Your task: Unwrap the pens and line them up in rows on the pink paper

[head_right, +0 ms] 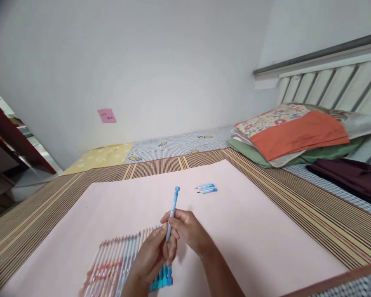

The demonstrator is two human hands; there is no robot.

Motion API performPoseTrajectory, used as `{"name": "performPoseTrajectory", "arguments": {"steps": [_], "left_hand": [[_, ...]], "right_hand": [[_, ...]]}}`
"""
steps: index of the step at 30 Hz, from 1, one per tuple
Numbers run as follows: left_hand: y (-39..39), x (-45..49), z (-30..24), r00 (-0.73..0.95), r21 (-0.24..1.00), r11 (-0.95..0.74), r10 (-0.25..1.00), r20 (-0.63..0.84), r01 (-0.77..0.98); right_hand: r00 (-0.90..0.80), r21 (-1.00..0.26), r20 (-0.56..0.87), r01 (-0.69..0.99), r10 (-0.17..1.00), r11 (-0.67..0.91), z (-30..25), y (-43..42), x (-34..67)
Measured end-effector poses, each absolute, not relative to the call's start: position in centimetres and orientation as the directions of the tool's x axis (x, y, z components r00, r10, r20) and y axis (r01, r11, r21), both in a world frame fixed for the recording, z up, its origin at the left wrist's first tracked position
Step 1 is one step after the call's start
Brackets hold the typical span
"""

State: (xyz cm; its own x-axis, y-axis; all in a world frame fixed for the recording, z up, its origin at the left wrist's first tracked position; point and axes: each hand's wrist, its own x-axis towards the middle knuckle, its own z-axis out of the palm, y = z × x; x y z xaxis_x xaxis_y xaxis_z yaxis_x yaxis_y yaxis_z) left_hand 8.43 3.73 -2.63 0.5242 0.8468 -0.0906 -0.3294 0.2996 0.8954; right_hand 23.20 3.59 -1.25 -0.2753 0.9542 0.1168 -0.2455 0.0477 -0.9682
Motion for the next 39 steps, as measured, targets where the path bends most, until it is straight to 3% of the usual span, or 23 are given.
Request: {"name": "performPoseTrajectory", "arguments": {"steps": [3, 6, 12, 16, 20, 25, 30, 35, 39], "left_hand": [[4.6, 6.7, -1.9, 0.301, 0.988, 0.113, 0.951, -0.078, -0.103], [5.0, 5.3, -1.2, 0.087, 0.991, 0.025, 0.996, -0.014, -0.130], [4.7, 5.3, -0.7, 0.323, 0.951, 0.100, 0.946, 0.000, -0.293], [4.5, 5.3, -0.6, 0.265, 0.911, 0.085, 0.964, 0.028, -0.404], [4.6, 5.0, -0.6, 0.286, 0.907, 0.114, 0.958, 0.007, -0.404], [4.6, 5.4, -0.5, 0.139, 0.941, -0.017, 0.988, 0.068, -0.338], [4.3, 6.0, 0.0, 0.017, 0.948, -0.042, 0.999, 0.050, -0.314], [4.0, 6.3, 0.4, -0.012, 0.954, -0.074, 0.997, 0.074, -0.292], [4.1, 6.3, 0.2, 0.004, 0.956, -0.059, 0.998, 0.063, -0.286]], "right_hand": [[-0.177, -0.976, 0.158, -0.176, 0.971, 0.127, -0.8, 3.6, 23.1], [-0.138, -0.982, 0.173, -0.104, 0.975, 0.159, -0.4, 3.5, 22.8], [-0.378, -0.990, 0.095, -0.133, 0.921, 0.047, -0.4, 3.0, 21.4], [-0.473, -0.969, 0.062, -0.240, 0.879, -0.061, -0.7, 2.6, 21.1], [-0.547, -0.911, 0.009, -0.350, 0.837, -0.219, -1.1, 2.4, 21.3], [-0.434, -0.928, 0.006, -0.337, 0.901, -0.156, -1.1, 2.5, 20.4], [-0.284, -0.978, 0.097, -0.207, 0.954, 0.038, -0.6, 2.7, 19.2], [-0.201, -0.986, 0.168, -0.041, 0.965, 0.163, -0.4, 2.5, 18.8], [-0.078, -0.983, 0.170, 0.055, 0.982, 0.174, -0.2, 2.1, 18.0]]}}
